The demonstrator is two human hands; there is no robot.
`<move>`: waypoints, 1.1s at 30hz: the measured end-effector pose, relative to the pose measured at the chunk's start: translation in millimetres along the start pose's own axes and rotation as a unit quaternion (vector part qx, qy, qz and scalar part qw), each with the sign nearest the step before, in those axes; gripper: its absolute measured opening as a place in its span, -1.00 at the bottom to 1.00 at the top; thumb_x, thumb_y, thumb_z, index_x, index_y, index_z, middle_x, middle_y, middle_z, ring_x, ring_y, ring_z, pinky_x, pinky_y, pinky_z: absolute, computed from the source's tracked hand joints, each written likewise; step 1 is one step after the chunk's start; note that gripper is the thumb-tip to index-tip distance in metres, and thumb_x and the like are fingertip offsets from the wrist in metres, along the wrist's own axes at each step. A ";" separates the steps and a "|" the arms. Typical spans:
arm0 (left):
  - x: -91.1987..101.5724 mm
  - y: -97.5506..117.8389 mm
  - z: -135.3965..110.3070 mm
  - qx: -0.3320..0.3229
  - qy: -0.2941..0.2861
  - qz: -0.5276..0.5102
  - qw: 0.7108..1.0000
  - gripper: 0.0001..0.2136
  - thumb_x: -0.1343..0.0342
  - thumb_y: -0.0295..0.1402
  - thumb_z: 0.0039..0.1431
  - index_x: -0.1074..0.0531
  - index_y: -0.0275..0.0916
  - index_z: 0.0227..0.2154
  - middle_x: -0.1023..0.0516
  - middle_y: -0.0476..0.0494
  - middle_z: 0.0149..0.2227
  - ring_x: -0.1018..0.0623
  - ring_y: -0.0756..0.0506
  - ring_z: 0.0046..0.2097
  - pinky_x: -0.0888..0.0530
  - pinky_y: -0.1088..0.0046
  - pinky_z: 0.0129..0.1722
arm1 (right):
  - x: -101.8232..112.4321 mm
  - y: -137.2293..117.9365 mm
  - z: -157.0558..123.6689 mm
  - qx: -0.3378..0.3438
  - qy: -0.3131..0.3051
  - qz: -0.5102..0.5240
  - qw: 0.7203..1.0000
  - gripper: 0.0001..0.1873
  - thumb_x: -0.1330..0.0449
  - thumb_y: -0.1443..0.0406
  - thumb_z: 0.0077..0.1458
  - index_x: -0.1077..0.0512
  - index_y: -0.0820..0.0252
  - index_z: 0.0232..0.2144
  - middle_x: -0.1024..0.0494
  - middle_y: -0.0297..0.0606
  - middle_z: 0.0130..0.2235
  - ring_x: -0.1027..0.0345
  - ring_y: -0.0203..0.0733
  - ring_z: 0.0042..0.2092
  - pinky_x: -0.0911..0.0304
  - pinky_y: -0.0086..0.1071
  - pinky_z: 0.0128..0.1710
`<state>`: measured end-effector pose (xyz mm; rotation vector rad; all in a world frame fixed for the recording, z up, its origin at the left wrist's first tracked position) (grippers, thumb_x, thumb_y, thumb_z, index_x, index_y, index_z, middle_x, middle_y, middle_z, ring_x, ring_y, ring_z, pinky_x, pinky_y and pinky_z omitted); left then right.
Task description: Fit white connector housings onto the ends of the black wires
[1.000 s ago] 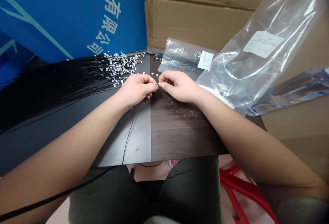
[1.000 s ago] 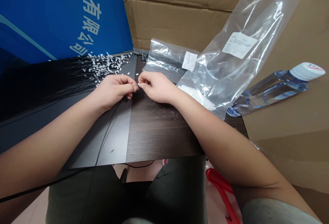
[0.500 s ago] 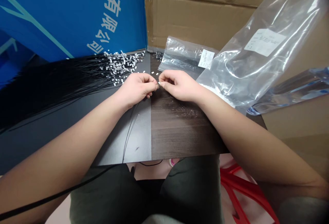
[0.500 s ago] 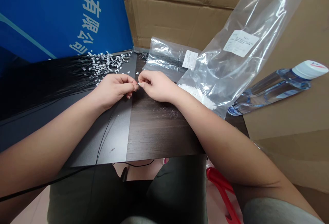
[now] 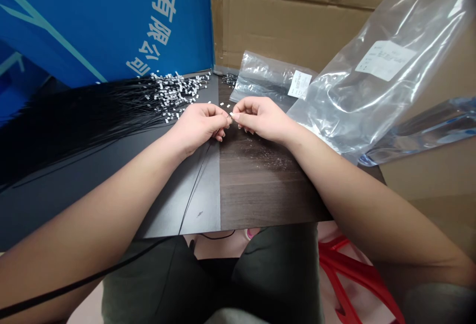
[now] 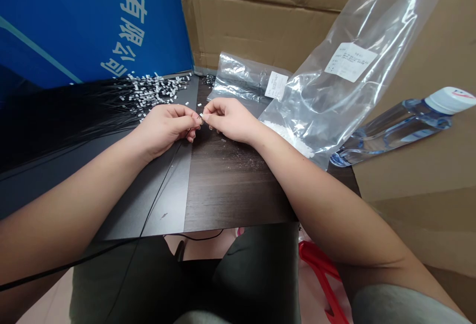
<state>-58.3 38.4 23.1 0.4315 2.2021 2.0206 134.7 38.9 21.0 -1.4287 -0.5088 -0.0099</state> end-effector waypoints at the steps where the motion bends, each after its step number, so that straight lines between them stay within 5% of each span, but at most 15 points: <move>1: -0.2 0.4 -0.1 0.001 0.000 -0.003 1.000 -0.95 -0.31 -0.50 -0.01 -0.56 -0.29 -0.50 -0.53 -0.07 -0.49 -0.46 0.04 -0.50 -0.44 0.47 -0.48 | 0.1 0.1 0.0 -0.003 0.001 0.003 1.000 -0.85 -0.34 0.35 0.30 -0.46 0.18 -0.34 -0.45 -0.38 -0.46 -0.27 -0.30 -0.43 -0.17 -0.36 -0.41; 20: -1.9 2.0 -1.7 -0.004 -0.007 0.037 0.999 -0.93 -0.29 -0.54 0.07 -0.56 -0.30 -0.48 -0.53 -0.03 -0.51 -0.44 0.07 -0.53 -0.44 0.52 -0.50 | -0.1 -1.1 -0.1 0.023 0.025 -0.010 0.999 -0.89 -0.30 0.42 0.28 -0.52 0.22 -0.35 -0.51 -0.39 -0.46 -0.33 -0.35 -0.42 -0.23 -0.42 -0.38; 33: -1.8 1.2 -1.1 -0.019 -0.002 -0.002 1.000 -0.91 -0.32 -0.50 0.11 -0.53 -0.29 -0.45 -0.49 -0.01 -0.49 -0.43 0.07 -0.50 -0.45 0.51 -0.48 | -8.4 -1.7 1.9 -0.046 0.089 0.151 0.983 -0.76 -0.27 0.50 0.27 -0.44 0.20 -0.44 -0.41 -0.43 -0.55 -0.23 -0.41 -0.56 -0.11 -0.49 -0.57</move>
Point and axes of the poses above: each hand's wrist, its own z-axis towards the middle knuckle, its own x-axis out of the back of the hand, y = z × x, the point moved 1 cm from there along z, towards the middle knuckle
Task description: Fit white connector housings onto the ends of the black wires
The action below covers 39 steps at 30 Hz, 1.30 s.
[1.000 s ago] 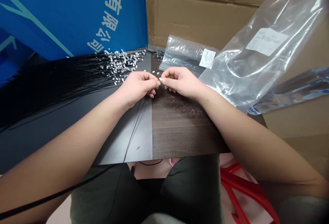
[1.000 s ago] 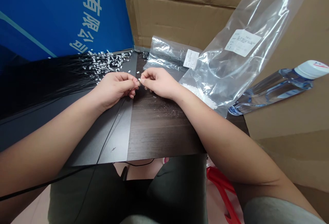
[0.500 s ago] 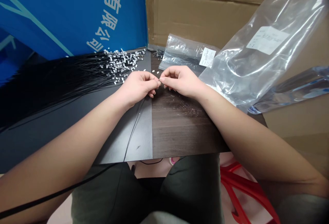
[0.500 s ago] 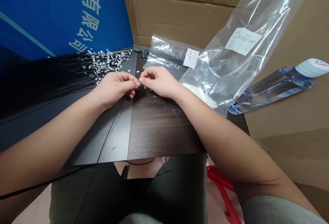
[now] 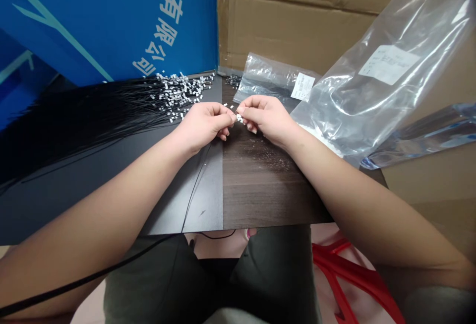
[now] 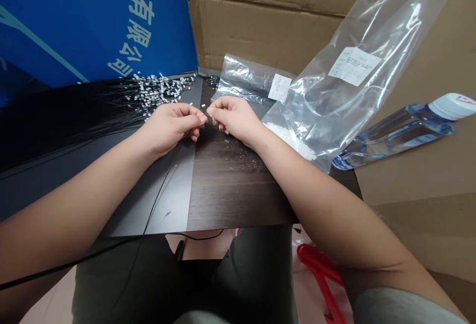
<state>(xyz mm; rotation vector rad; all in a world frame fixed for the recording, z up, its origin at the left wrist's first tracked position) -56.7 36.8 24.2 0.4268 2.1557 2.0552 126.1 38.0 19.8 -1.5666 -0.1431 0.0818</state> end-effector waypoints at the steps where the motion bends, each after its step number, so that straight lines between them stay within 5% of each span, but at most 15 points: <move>1: 0.6 0.3 0.1 0.003 -0.004 -0.006 1.000 -0.91 -0.33 -0.49 0.13 -0.53 -0.29 -0.44 -0.49 -0.02 -0.48 -0.43 0.07 -0.50 -0.45 0.51 -0.48 | 1.9 0.6 1.0 0.000 0.007 0.015 1.000 -0.76 -0.27 0.48 0.28 -0.44 0.20 -0.44 -0.42 -0.43 -0.55 -0.22 -0.41 -0.56 -0.11 -0.49 -0.57; 8: 17.5 13.4 -3.0 0.044 -0.033 0.017 0.998 -0.88 -0.31 -0.48 0.21 -0.53 -0.27 -0.44 -0.43 -0.05 -0.45 -0.29 0.08 -0.50 -0.20 0.50 -0.54 | 22.4 0.9 11.6 0.041 0.077 0.065 0.994 -0.82 -0.25 0.41 0.29 -0.43 0.15 -0.39 -0.39 -0.42 -0.51 -0.20 -0.41 -0.54 -0.08 -0.46 -0.54; 13: 41.4 41.9 -12.5 0.022 -0.007 0.244 0.969 -0.90 -0.34 -0.30 0.23 -0.61 -0.20 -0.34 -0.53 -0.07 -0.40 -0.37 0.01 -0.45 -0.28 0.44 -0.43 | 32.0 -1.3 18.8 0.057 0.142 0.066 0.986 -0.79 -0.21 0.43 0.29 -0.38 0.13 -0.40 -0.34 -0.45 -0.51 -0.17 -0.41 -0.53 -0.08 -0.44 -0.52; 17: 79.9 71.6 -14.3 -0.044 0.052 0.468 0.881 -0.83 -0.29 -0.21 0.30 -0.65 -0.21 -0.23 -0.65 -0.09 -0.25 -0.50 -0.06 -0.24 -0.37 0.43 -0.15 | 34.1 -4.6 20.0 0.080 0.145 0.008 0.986 -0.86 -0.21 0.40 0.31 -0.44 0.15 -0.35 -0.42 -0.41 -0.48 -0.23 -0.38 -0.50 -0.15 -0.42 -0.48; 21: 155.1 76.6 -3.3 -0.084 0.136 0.607 0.779 -0.72 -0.14 -0.14 0.36 -0.63 -0.18 -0.08 -0.55 -0.01 -0.09 -0.51 -0.11 -0.04 -0.33 0.41 0.07 | 38.5 -7.3 20.6 0.096 0.179 -0.048 0.978 -0.88 -0.14 0.42 0.32 -0.45 0.15 -0.26 -0.44 -0.39 -0.45 -0.35 -0.30 -0.42 -0.25 -0.38 -0.39; 23: 190.3 69.7 -0.8 -0.098 0.155 0.633 0.752 -0.66 -0.11 -0.03 0.39 -0.62 -0.16 -0.10 -0.50 -0.01 -0.12 -0.48 -0.18 0.06 -0.27 0.27 0.24 | 41.5 -6.7 21.5 0.099 0.191 -0.071 0.974 -0.89 -0.13 0.41 0.32 -0.43 0.14 -0.26 -0.44 -0.38 -0.44 -0.39 -0.26 -0.38 -0.27 -0.35 -0.34; 25: 205.6 63.1 -5.5 -0.098 0.204 0.648 0.727 -0.49 -0.30 0.18 0.20 -0.60 -0.12 0.00 -0.55 -0.07 -0.07 -0.39 -0.38 0.21 -0.10 -0.04 0.39 | 43.5 -4.7 21.9 0.105 0.191 -0.093 0.971 -0.89 -0.13 0.40 0.31 -0.42 0.13 -0.27 -0.45 -0.37 -0.42 -0.41 -0.23 -0.34 -0.31 -0.33 -0.28; 28: 170.1 59.1 -22.6 -0.110 0.198 0.646 0.729 -0.40 -0.30 0.02 0.28 -0.46 -0.20 0.27 -0.47 -0.36 0.29 -0.29 -0.59 0.35 -0.09 -0.32 0.37 | 43.5 0.2 20.7 0.117 0.181 -0.120 0.969 -0.90 -0.12 0.37 0.30 -0.42 0.12 -0.27 -0.45 -0.36 -0.40 -0.42 -0.21 -0.31 -0.34 -0.31 -0.21; 30: 111.8 58.6 -35.2 -0.169 0.137 0.600 0.770 -0.62 -0.22 -0.17 0.35 -0.56 -0.24 0.12 -0.60 -0.38 0.16 -0.45 -0.44 0.26 -0.28 -0.11 0.31 | 42.1 3.8 19.5 0.133 0.167 -0.141 0.967 -0.90 -0.12 0.33 0.31 -0.45 0.12 -0.25 -0.46 -0.36 -0.40 -0.42 -0.19 -0.31 -0.33 -0.30 -0.20; 32: 40.1 53.9 -45.0 -0.236 -0.037 0.501 0.832 -0.76 -0.15 -0.20 0.41 -0.64 -0.19 -0.05 -0.70 -0.23 -0.05 -0.60 -0.24 0.01 -0.43 0.21 0.10 | 40.7 7.1 18.5 0.148 0.156 -0.173 0.961 -0.89 -0.14 0.29 0.31 -0.47 0.13 -0.24 -0.47 -0.36 -0.39 -0.41 -0.19 -0.32 -0.32 -0.30 -0.21; 33: 4.4 49.2 -48.8 -0.260 -0.142 0.457 0.839 -0.77 -0.14 -0.19 0.44 -0.66 -0.15 -0.15 -0.72 -0.17 -0.13 -0.63 -0.19 -0.07 -0.45 0.27 0.03 | 40.2 8.5 18.1 0.153 0.152 -0.190 0.958 -0.88 -0.15 0.27 0.31 -0.49 0.13 -0.24 -0.47 -0.36 -0.39 -0.40 -0.19 -0.33 -0.31 -0.31 -0.21; 35: -57.6 35.3 -54.5 -0.325 -0.298 0.400 0.804 -0.71 -0.13 -0.18 0.47 -0.65 -0.14 -0.33 -0.69 -0.13 -0.31 -0.63 -0.15 -0.20 -0.44 0.31 -0.09 | 39.2 10.5 17.0 0.159 0.144 -0.221 0.951 -0.85 -0.15 0.24 0.31 -0.51 0.13 -0.23 -0.48 -0.37 -0.39 -0.38 -0.19 -0.34 -0.28 -0.31 -0.23; 37: -100.0 17.8 -57.4 -0.389 -0.333 0.358 0.781 -0.60 -0.12 -0.14 0.49 -0.57 -0.16 -0.48 -0.69 -0.13 -0.38 -0.64 -0.13 -0.25 -0.41 0.30 -0.20 | 38.1 11.4 14.5 0.162 0.136 -0.247 0.946 -0.82 -0.13 0.23 0.32 -0.52 0.13 -0.20 -0.50 -0.38 -0.40 -0.36 -0.19 -0.36 -0.26 -0.32 -0.26; 39: -123.0 -0.1 -58.8 -0.411 -0.348 0.345 0.769 -0.55 -0.11 -0.13 0.49 -0.51 -0.16 -0.55 -0.71 -0.12 -0.38 -0.64 -0.11 -0.29 -0.39 0.28 -0.30 | 35.9 11.4 10.1 0.164 0.125 -0.283 0.937 -0.81 -0.13 0.23 0.33 -0.54 0.14 -0.19 -0.53 -0.37 -0.39 -0.36 -0.18 -0.36 -0.25 -0.31 -0.25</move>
Point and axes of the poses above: each hand's wrist, its own z-axis towards the middle knuckle, its own x-axis out of the back of the hand, y = z × x, the point moved 1 cm from there along z, towards the middle knuckle
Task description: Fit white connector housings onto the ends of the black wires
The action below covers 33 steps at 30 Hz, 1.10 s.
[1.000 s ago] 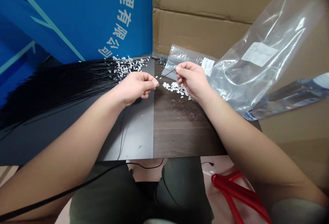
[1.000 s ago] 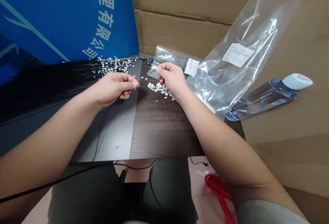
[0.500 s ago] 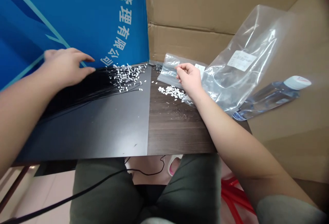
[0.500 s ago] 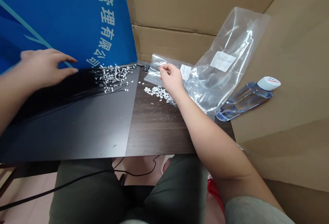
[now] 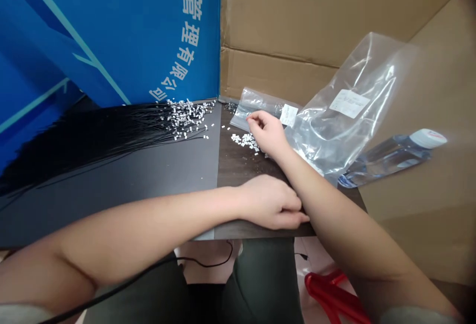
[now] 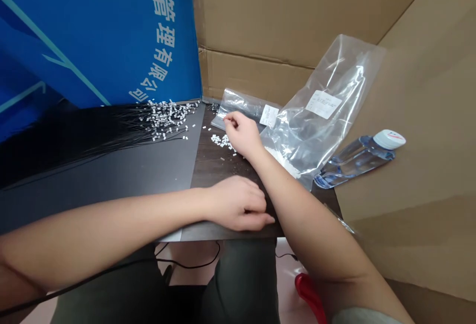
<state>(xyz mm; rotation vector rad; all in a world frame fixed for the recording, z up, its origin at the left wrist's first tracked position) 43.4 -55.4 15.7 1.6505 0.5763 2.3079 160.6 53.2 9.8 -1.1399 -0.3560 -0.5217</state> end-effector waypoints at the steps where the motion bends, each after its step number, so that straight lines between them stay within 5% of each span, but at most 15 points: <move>1: -9.3 -1.1 1.2 -0.019 -0.016 0.009 1.000 -0.58 -0.14 -0.15 0.47 -0.52 -0.16 -0.54 -0.73 -0.09 -0.35 -0.65 -0.11 -0.28 -0.39 0.26 -0.30 | -0.5 -1.9 -2.5 0.006 -0.009 -0.023 1.000 -0.81 -0.13 0.23 0.32 -0.54 0.13 -0.19 -0.56 -0.35 -0.37 -0.38 -0.17 -0.35 -0.26 -0.30 -0.23; 7: -20.6 -5.9 -5.6 -0.022 -0.040 0.005 0.999 -0.67 -0.14 -0.14 0.42 -0.62 -0.13 -0.44 -0.78 -0.02 -0.24 -0.70 -0.14 -0.21 -0.41 0.19 -0.31 | -17.2 -26.3 11.8 0.037 -0.089 -0.215 0.972 -0.75 -0.10 0.30 0.34 -0.60 0.14 -0.13 -0.72 -0.18 -0.13 -0.55 -0.01 -0.10 -0.35 -0.23 -0.07; 9: -19.1 -6.4 -5.2 -0.021 -0.048 0.000 0.999 -0.68 -0.13 -0.12 0.42 -0.63 -0.13 -0.41 -0.79 -0.02 -0.21 -0.70 -0.15 -0.18 -0.42 0.18 -0.32 | -29.6 -38.0 38.2 0.053 -0.127 -0.299 0.944 -0.68 -0.06 0.31 0.38 -0.63 0.15 -0.08 -0.73 -0.10 -0.02 -0.56 0.07 0.00 -0.38 -0.18 -0.05; 12: -18.0 -7.9 -4.1 -0.027 -0.055 -0.005 0.998 -0.70 -0.14 -0.10 0.40 -0.61 -0.12 -0.38 -0.78 -0.02 -0.18 -0.70 -0.16 -0.14 -0.44 0.19 -0.30 | -51.8 -49.7 88.2 0.034 -0.189 -0.459 0.867 -0.64 -0.10 0.29 0.41 -0.66 0.25 0.02 -0.68 0.13 0.10 -0.53 0.22 0.15 -0.41 -0.11 0.04; 15: -17.8 -9.8 -4.0 -0.027 -0.065 -0.007 0.998 -0.68 -0.10 -0.08 0.42 -0.59 -0.11 -0.35 -0.78 0.00 -0.14 -0.70 -0.15 -0.11 -0.45 0.19 -0.29 | -71.0 -52.2 127.7 -0.011 -0.216 -0.494 0.842 -0.71 -0.30 0.42 0.21 -0.70 0.35 -0.05 -0.68 0.30 0.07 -0.57 0.35 0.16 -0.42 -0.05 0.08; 19: -18.3 -11.0 -3.5 -0.024 -0.082 -0.005 0.996 -0.66 -0.04 -0.04 0.45 -0.58 -0.10 -0.32 -0.77 0.01 -0.14 -0.70 -0.16 -0.10 -0.44 0.18 -0.29 | -81.9 -49.7 145.9 -0.038 -0.213 -0.504 0.836 -0.65 -0.32 0.44 0.19 -0.70 0.30 0.02 -0.70 0.26 0.06 -0.60 0.32 0.15 -0.45 -0.06 0.08; 33: -19.7 -14.0 -0.8 0.014 -0.085 -0.034 0.996 -0.62 -0.03 0.02 0.44 -0.56 -0.08 -0.37 -0.77 0.03 -0.10 -0.70 -0.17 -0.06 -0.36 0.24 -0.36 | -81.4 -31.9 137.0 -0.098 -0.180 -0.461 0.863 -0.67 -0.27 0.46 0.21 -0.67 0.29 -0.01 -0.71 0.21 0.07 -0.66 0.18 0.08 -0.50 -0.18 -0.02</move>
Point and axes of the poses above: each hand's wrist, its own z-axis towards the middle knuckle, its own x-axis out of the back of the hand, y = z × x, the point moved 1 cm from there along z, towards the middle knuckle
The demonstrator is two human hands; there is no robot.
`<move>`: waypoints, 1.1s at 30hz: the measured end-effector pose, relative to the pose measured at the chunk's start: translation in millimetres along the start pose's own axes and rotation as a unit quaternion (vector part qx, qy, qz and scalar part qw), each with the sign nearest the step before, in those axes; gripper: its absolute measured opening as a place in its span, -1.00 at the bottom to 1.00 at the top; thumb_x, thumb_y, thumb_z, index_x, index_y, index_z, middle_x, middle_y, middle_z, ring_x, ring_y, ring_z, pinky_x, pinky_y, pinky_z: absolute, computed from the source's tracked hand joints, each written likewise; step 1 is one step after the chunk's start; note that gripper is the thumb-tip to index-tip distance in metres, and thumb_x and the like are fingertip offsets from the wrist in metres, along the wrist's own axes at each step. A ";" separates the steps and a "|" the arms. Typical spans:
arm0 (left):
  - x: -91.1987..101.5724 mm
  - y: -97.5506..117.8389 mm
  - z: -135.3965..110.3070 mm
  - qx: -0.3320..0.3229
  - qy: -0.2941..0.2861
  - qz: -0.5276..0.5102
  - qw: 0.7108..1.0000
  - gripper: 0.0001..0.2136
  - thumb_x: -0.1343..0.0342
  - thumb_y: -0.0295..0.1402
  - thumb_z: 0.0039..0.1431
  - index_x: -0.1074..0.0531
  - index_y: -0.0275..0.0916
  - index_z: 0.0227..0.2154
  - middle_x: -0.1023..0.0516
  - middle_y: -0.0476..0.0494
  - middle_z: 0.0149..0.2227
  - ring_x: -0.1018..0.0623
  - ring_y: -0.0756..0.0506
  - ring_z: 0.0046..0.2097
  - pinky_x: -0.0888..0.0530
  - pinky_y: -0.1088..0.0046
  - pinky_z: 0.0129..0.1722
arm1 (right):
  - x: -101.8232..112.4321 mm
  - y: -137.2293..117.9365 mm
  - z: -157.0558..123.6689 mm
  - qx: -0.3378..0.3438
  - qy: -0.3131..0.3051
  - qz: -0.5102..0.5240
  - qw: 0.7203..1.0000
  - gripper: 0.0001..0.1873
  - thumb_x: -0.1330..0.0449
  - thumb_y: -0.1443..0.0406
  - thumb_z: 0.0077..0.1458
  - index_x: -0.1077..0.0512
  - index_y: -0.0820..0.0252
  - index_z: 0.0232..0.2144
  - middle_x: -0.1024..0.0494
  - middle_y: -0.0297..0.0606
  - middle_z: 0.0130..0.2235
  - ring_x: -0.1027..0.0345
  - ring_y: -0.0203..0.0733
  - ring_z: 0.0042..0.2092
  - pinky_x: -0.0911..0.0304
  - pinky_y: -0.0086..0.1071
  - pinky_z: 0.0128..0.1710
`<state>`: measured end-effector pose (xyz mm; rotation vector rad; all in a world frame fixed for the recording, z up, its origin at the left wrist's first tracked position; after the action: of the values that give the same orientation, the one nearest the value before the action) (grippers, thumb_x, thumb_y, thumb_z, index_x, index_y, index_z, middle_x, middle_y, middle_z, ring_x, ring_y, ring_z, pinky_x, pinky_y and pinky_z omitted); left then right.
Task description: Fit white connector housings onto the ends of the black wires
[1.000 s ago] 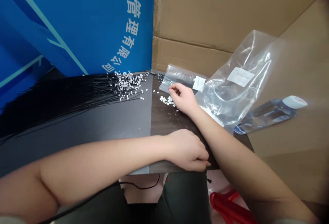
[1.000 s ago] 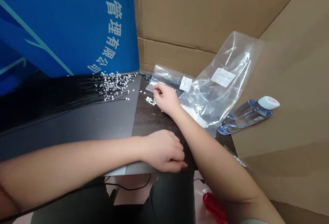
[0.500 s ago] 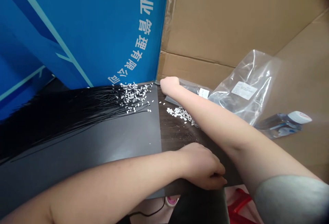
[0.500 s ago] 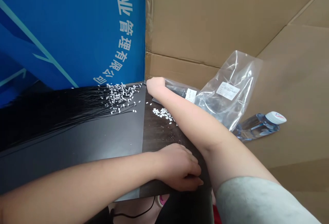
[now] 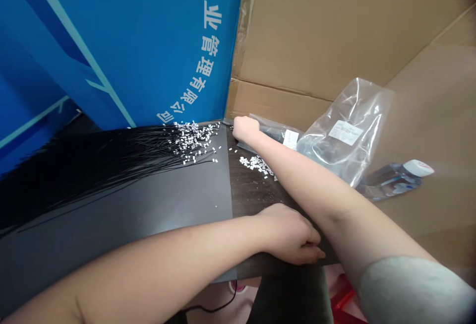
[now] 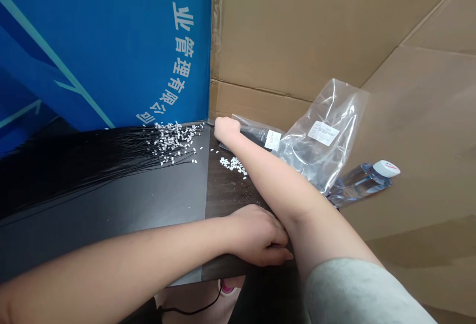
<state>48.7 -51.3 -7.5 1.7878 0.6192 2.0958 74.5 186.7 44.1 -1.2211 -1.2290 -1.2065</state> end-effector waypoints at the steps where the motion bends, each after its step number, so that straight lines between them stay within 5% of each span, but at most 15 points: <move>1: 0.0 -0.1 -0.3 -0.001 0.005 0.000 1.000 -0.61 -0.03 0.02 0.44 -0.55 -0.08 -0.37 -0.78 0.03 -0.10 -0.70 -0.17 -0.05 -0.36 0.24 -0.35 | 0.2 1.4 -0.6 -0.003 0.004 0.005 1.000 -0.69 -0.26 0.44 0.23 -0.67 0.29 -0.01 -0.71 0.21 0.06 -0.65 0.18 0.07 -0.49 -0.19 -0.03; 11: -1.4 -2.8 0.6 -0.007 0.011 -0.005 1.000 -0.59 -0.02 0.03 0.47 -0.53 -0.11 -0.37 -0.77 0.02 -0.11 -0.69 -0.16 -0.08 -0.33 0.22 -0.34 | -6.5 19.6 -2.4 0.019 0.057 0.048 0.997 -0.72 -0.12 0.34 0.41 -0.60 0.23 0.01 -0.69 0.09 0.08 -0.59 0.12 0.10 -0.44 -0.21 0.03; 25: 7.0 1.4 1.3 0.013 -0.011 -0.006 1.000 -0.60 -0.02 0.01 0.49 -0.54 -0.12 -0.36 -0.76 0.02 -0.06 -0.68 -0.15 -0.03 -0.34 0.23 -0.29 | -16.0 25.9 -9.1 0.077 0.120 0.080 0.987 -0.71 -0.05 0.37 0.34 -0.52 0.19 -0.02 -0.68 0.07 0.00 -0.54 0.23 0.00 -0.41 -0.10 -0.09; 33: 5.2 0.2 1.9 0.014 0.000 -0.019 1.000 -0.61 -0.05 0.00 0.47 -0.52 -0.10 -0.40 -0.76 0.04 -0.09 -0.69 -0.14 -0.05 -0.31 0.24 -0.34 | -7.7 23.2 -12.5 0.116 0.208 0.253 0.938 -0.91 -0.09 0.35 0.33 -0.38 0.13 -0.26 -0.59 -0.08 -0.12 -0.43 0.02 -0.11 -0.28 -0.18 -0.09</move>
<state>49.7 -48.7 -2.8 1.7761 0.6805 2.0727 97.8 174.0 36.8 -0.9595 -0.6620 -0.8473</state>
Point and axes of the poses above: each hand's wrist, its own z-axis towards the middle knuckle, its own x-axis out of the back of the hand, y = z × x, the point moved 1 cm from there along z, towards the middle knuckle
